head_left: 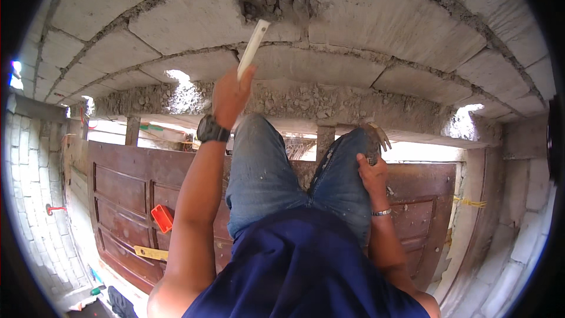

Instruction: Measure and chip away concrete to install a plastic electrical junction box into a masonry wall.

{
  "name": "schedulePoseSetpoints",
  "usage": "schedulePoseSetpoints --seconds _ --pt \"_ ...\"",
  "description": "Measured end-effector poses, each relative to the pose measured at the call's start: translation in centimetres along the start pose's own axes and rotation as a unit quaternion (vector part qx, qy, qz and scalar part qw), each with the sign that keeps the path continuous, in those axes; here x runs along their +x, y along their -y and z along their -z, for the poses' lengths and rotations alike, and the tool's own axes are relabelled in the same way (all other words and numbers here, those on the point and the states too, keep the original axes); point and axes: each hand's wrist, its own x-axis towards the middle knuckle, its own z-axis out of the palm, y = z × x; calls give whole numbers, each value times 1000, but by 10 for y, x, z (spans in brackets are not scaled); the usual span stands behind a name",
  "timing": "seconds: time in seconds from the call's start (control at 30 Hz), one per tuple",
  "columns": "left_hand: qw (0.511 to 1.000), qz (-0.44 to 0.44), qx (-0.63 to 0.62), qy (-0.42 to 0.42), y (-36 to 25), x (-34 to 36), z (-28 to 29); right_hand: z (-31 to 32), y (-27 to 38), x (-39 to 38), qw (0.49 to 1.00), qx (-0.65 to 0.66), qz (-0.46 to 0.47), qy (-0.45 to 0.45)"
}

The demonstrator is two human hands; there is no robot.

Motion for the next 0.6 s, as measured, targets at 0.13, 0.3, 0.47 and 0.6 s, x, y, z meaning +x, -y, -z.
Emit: schedulePoseSetpoints --seconds 0.13,0.3,0.47,0.6 --pt "998 22 -5 -60 1 -6 -1 2 28 4 991 55 -122 27" --pt "987 52 -99 117 -56 -3 -45 -2 26 7 990 48 -130 22" --pt "969 13 -211 129 -61 -62 -79 -8 2 2 996 -20 -83 5" --pt "864 213 -422 175 -15 -111 -39 -27 57 -16 993 -20 -82 80"
